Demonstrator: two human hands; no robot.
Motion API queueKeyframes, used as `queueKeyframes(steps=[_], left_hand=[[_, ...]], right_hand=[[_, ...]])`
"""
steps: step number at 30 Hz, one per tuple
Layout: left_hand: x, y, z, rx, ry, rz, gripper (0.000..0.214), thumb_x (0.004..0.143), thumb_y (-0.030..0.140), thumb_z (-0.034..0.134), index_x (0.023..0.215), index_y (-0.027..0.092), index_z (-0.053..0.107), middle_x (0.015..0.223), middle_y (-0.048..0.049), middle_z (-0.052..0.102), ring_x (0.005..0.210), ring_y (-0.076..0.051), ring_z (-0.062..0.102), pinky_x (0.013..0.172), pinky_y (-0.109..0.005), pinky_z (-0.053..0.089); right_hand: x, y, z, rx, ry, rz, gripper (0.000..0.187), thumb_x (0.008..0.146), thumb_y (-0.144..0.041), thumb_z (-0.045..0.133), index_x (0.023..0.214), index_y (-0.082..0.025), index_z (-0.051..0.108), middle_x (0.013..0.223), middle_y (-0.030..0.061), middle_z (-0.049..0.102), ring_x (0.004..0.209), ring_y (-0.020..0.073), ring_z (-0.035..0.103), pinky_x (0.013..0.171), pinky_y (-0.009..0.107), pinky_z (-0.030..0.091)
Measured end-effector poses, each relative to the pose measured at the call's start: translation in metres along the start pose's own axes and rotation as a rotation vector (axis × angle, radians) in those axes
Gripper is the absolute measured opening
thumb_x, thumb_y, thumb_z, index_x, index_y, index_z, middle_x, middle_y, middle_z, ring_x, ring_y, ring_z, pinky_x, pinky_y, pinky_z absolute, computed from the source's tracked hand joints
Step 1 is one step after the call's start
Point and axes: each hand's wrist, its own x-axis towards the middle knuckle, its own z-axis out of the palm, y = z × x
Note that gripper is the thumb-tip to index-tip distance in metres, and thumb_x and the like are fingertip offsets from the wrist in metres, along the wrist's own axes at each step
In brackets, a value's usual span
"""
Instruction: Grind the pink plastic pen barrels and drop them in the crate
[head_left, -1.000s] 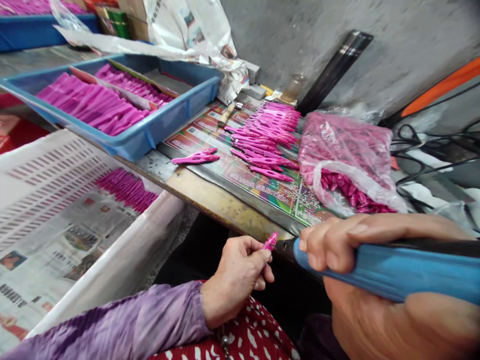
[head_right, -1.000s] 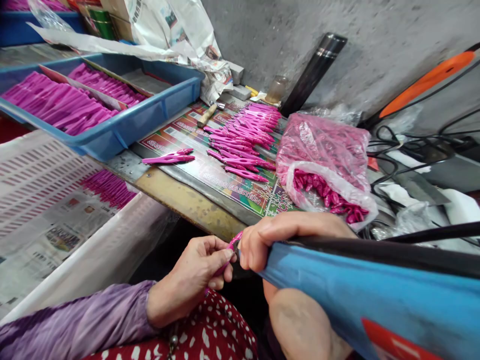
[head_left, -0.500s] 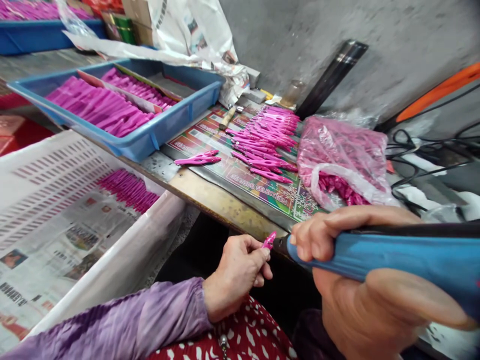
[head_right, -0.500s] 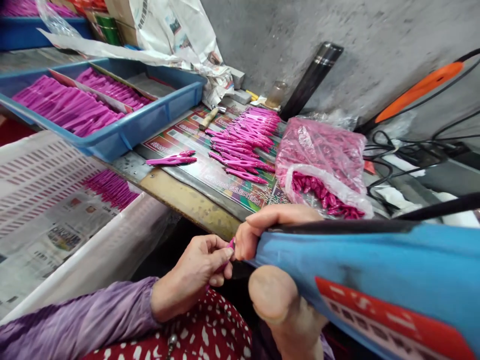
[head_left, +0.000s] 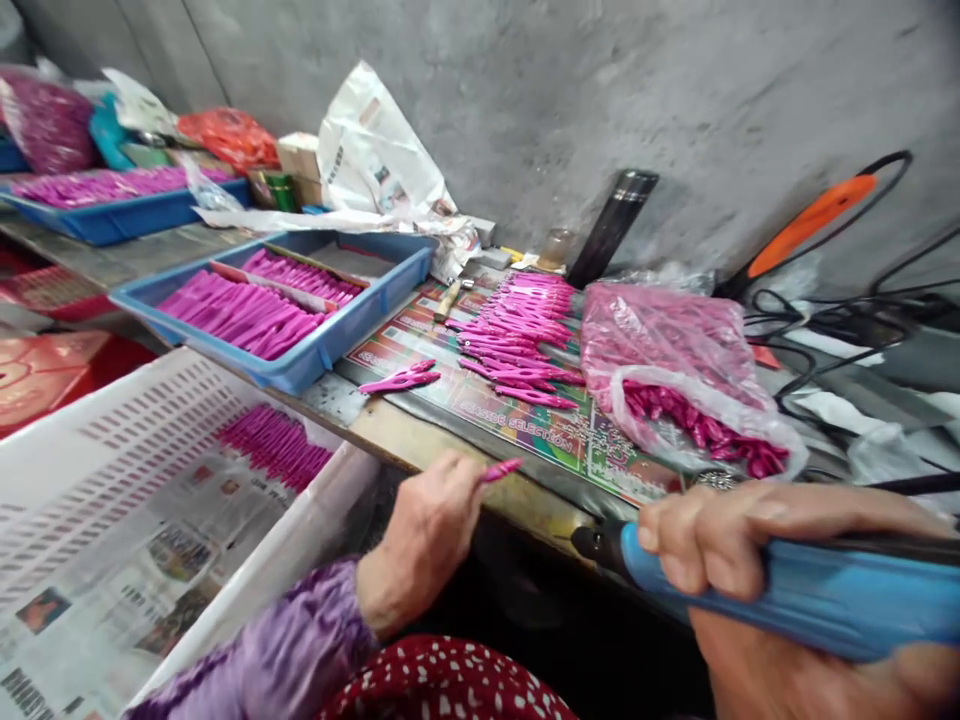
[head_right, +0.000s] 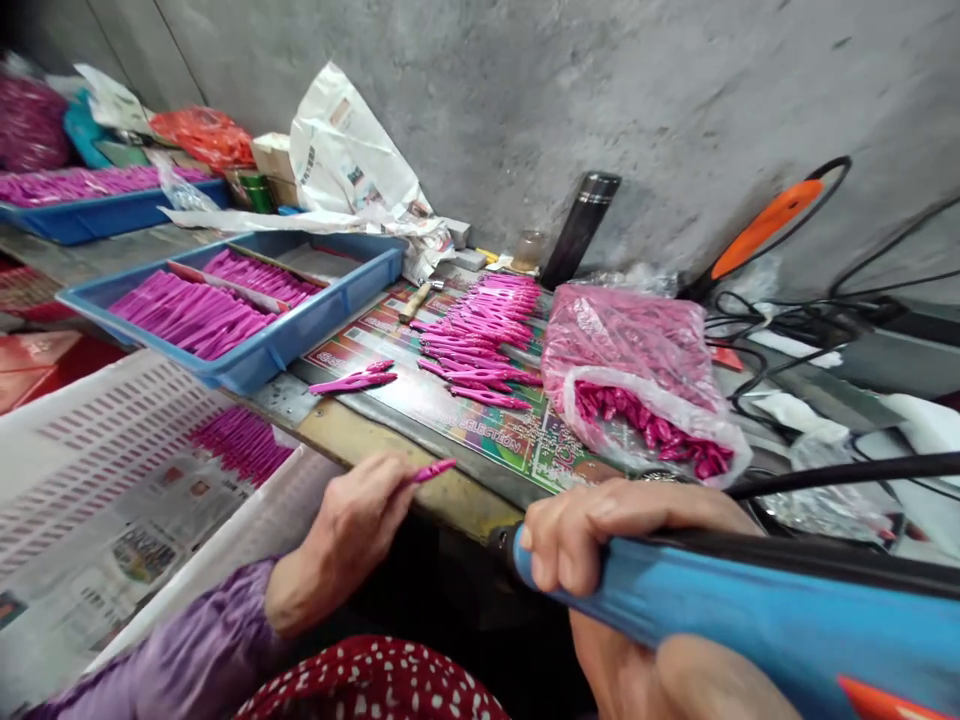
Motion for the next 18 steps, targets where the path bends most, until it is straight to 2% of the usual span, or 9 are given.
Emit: queueKeyframes(steps=[3,6,10,13,18], left_hand=[[0.029,-0.024,-0.017,0.359,0.045,0.007,0.023,0.101,0.019,0.055,0.09,0.018,0.074,0.092,-0.0107,0.072,0.088,-0.025,0.066,0.079,-0.034,0.048],[0.052,-0.041,-0.03,0.549,0.041,-0.011,0.023,0.103,0.021,0.057,0.096,0.018,0.079,0.099,-0.0126,0.075,0.098,-0.03,0.068,0.085,-0.039,0.048],[0.069,-0.056,-0.039,0.67,-0.003,0.017,0.029,0.105,0.019,0.052,0.11,0.017,0.08,0.106,-0.0139,0.076,0.102,-0.032,0.068,0.088,-0.042,0.046],[0.078,-0.063,-0.043,0.753,-0.024,0.029,0.032,0.105,0.018,0.049,0.115,0.021,0.079,0.104,-0.013,0.076,0.101,-0.032,0.068,0.087,-0.042,0.045],[0.096,-0.057,-0.042,0.801,-0.018,0.033,0.028,0.103,0.021,0.052,0.108,0.022,0.08,0.105,-0.0132,0.075,0.1,-0.031,0.066,0.084,-0.041,0.043]], right_hand=[[-0.001,0.002,-0.001,-0.003,0.012,-0.037,0.033,0.09,-0.059,0.064,0.094,-0.027,0.068,0.063,-0.0019,0.056,0.054,0.0181,0.051,0.061,0.041,0.046],[0.0,0.007,-0.003,-0.008,0.018,-0.016,0.04,0.082,-0.065,0.073,0.094,-0.027,0.067,0.064,-0.003,0.056,0.057,0.0177,0.052,0.063,0.04,0.047],[0.004,0.008,-0.003,-0.009,0.005,-0.04,0.034,0.082,-0.057,0.073,0.096,-0.027,0.066,0.065,-0.0032,0.057,0.057,0.0168,0.054,0.061,0.038,0.049],[0.01,0.004,-0.001,-0.03,0.0,-0.045,0.038,0.081,-0.062,0.075,0.09,-0.026,0.066,0.062,-0.004,0.057,0.054,0.0151,0.055,0.057,0.034,0.048],[0.014,0.003,-0.003,-0.081,0.021,-0.024,0.047,0.081,-0.071,0.071,0.087,-0.025,0.065,0.061,-0.004,0.058,0.054,0.0139,0.056,0.057,0.032,0.05]])
